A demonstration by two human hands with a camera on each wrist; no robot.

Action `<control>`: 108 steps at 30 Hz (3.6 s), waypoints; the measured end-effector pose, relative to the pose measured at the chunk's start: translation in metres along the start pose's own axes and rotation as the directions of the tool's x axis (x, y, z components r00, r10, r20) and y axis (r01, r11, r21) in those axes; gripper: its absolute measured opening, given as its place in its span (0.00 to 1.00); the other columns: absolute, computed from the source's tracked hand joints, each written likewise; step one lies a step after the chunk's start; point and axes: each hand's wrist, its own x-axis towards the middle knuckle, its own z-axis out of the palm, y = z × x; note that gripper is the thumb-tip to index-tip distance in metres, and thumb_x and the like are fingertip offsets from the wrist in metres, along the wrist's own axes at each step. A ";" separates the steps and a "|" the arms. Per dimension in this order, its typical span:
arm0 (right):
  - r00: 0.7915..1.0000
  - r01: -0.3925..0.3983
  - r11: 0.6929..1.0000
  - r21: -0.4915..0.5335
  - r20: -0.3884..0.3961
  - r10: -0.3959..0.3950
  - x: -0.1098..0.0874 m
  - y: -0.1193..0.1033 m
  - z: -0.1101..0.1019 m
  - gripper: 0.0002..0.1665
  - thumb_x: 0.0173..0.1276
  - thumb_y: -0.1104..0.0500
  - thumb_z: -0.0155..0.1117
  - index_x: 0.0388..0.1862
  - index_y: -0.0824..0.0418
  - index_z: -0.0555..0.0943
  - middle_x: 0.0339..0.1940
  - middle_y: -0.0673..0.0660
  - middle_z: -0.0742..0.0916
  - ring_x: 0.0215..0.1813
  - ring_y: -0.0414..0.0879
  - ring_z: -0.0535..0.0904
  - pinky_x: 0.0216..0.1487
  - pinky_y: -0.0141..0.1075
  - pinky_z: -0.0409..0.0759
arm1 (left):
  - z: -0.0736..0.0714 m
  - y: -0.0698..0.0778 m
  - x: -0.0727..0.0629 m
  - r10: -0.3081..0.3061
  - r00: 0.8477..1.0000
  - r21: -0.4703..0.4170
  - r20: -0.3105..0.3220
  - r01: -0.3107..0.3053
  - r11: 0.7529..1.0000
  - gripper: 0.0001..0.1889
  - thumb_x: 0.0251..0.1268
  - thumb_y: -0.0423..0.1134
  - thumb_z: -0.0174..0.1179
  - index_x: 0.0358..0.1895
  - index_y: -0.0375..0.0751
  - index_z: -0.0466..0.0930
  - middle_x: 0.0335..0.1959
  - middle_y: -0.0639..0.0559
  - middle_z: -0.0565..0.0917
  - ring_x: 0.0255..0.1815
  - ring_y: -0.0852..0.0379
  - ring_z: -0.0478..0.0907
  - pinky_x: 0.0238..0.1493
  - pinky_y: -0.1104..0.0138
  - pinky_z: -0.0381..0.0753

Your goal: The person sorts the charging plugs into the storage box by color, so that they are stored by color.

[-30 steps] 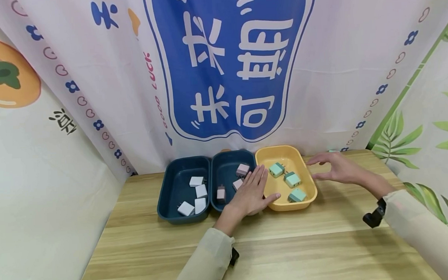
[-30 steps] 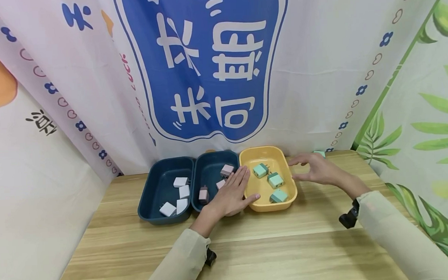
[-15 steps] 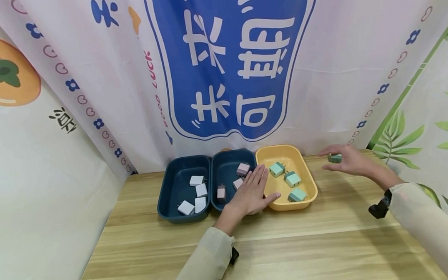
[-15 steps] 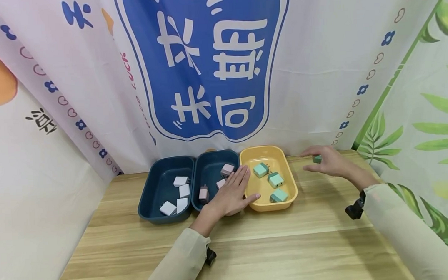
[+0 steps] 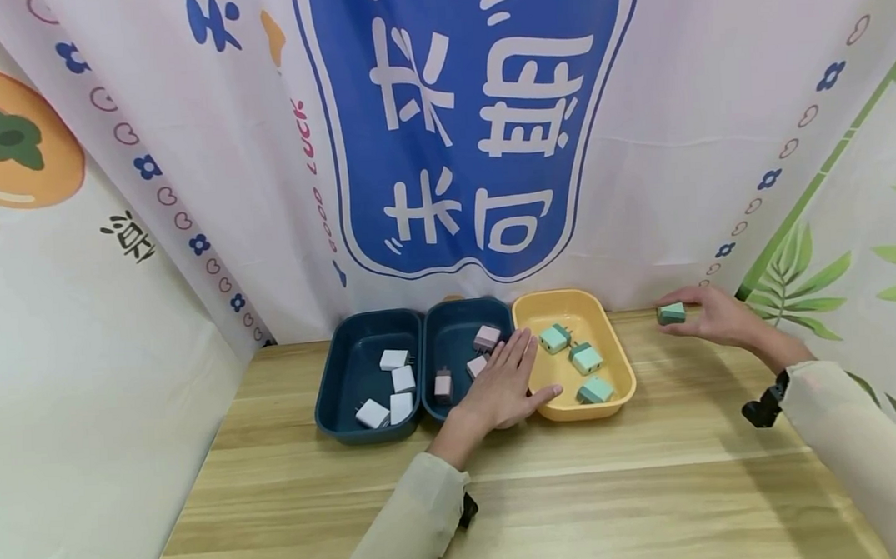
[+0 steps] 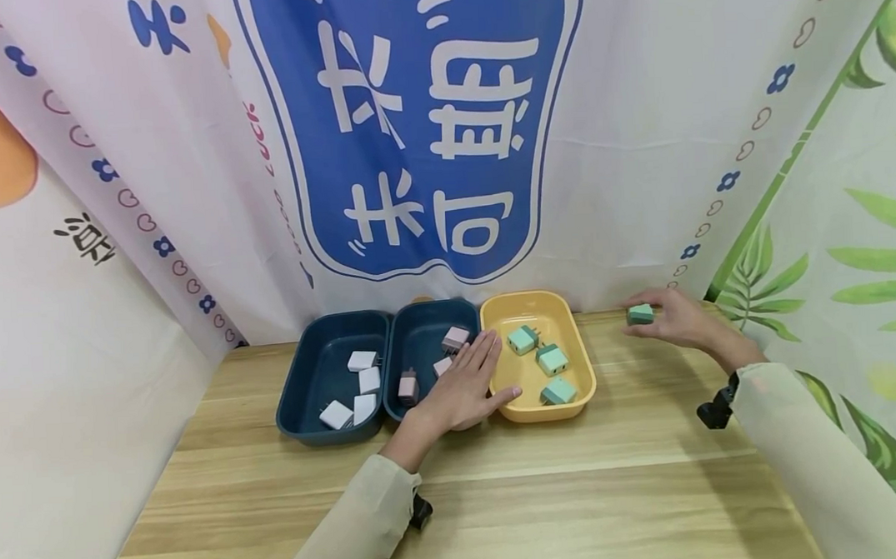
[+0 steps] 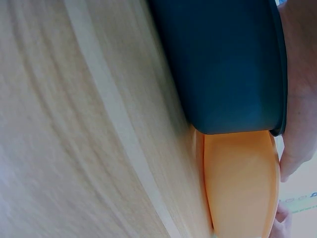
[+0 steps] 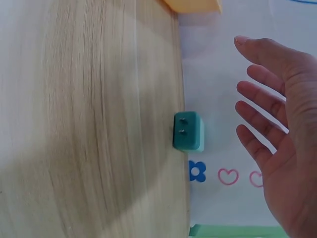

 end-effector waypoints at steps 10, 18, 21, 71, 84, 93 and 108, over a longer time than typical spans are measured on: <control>0.986 -0.140 0.990 -0.006 0.087 0.140 0.002 0.013 0.002 0.34 0.69 0.52 0.78 0.68 0.66 0.81 0.66 0.73 0.83 0.65 0.76 0.78 0.62 0.71 0.77 | -0.001 0.001 -0.001 -0.003 1.000 -0.016 0.003 0.003 1.000 0.50 0.79 0.75 0.34 0.88 0.46 0.32 0.90 0.51 0.34 0.89 0.57 0.29 0.87 0.58 0.33; 0.981 -0.146 0.987 -0.065 0.122 0.153 0.009 0.022 0.007 0.40 0.68 0.46 0.77 0.71 0.67 0.79 0.68 0.75 0.81 0.65 0.78 0.78 0.60 0.72 0.77 | -0.001 0.001 -0.003 -0.006 1.000 -0.013 0.000 0.006 1.000 0.50 0.79 0.75 0.35 0.88 0.45 0.33 0.90 0.51 0.35 0.89 0.57 0.29 0.87 0.58 0.34; 0.981 -0.136 0.989 -0.058 0.129 0.142 0.011 0.025 0.009 0.41 0.68 0.46 0.78 0.71 0.69 0.78 0.69 0.76 0.80 0.66 0.78 0.76 0.62 0.72 0.76 | -0.002 0.000 -0.003 -0.004 1.000 -0.012 0.002 0.004 1.000 0.50 0.79 0.75 0.34 0.88 0.46 0.32 0.90 0.52 0.34 0.89 0.57 0.29 0.87 0.58 0.34; 0.992 -0.107 0.994 0.005 0.074 0.106 0.007 0.038 0.027 0.34 0.60 0.63 0.81 0.64 0.73 0.81 0.63 0.77 0.82 0.59 0.70 0.80 0.57 0.65 0.80 | -0.001 0.000 -0.002 0.006 1.000 -0.014 -0.009 -0.006 1.000 0.50 0.79 0.74 0.35 0.88 0.42 0.38 0.90 0.48 0.39 0.89 0.55 0.31 0.88 0.57 0.35; 0.992 -0.103 0.994 -0.025 0.063 0.105 0.005 0.038 0.031 0.32 0.57 0.62 0.84 0.60 0.70 0.85 0.56 0.72 0.86 0.54 0.63 0.82 0.52 0.50 0.80 | -0.001 0.000 -0.002 -0.001 1.000 -0.010 0.005 0.002 1.000 0.50 0.79 0.75 0.34 0.88 0.45 0.34 0.90 0.53 0.33 0.89 0.57 0.29 0.87 0.58 0.33; 0.989 -0.113 0.994 0.014 0.098 0.111 0.001 0.038 0.033 0.30 0.60 0.62 0.83 0.61 0.71 0.85 0.52 0.68 0.88 0.51 0.58 0.82 0.49 0.46 0.83 | -0.002 0.000 -0.003 0.012 1.000 -0.022 -0.010 -0.012 1.000 0.50 0.80 0.74 0.36 0.88 0.43 0.38 0.90 0.50 0.37 0.89 0.55 0.32 0.87 0.59 0.32; 0.990 -0.102 0.995 0.014 0.104 0.100 -0.001 0.030 0.034 0.30 0.58 0.59 0.85 0.58 0.70 0.87 0.57 0.70 0.88 0.52 0.59 0.84 0.48 0.42 0.84 | -0.001 0.000 -0.002 0.013 1.000 -0.014 -0.012 -0.013 1.000 0.50 0.80 0.74 0.36 0.88 0.42 0.37 0.90 0.48 0.38 0.89 0.55 0.32 0.87 0.58 0.32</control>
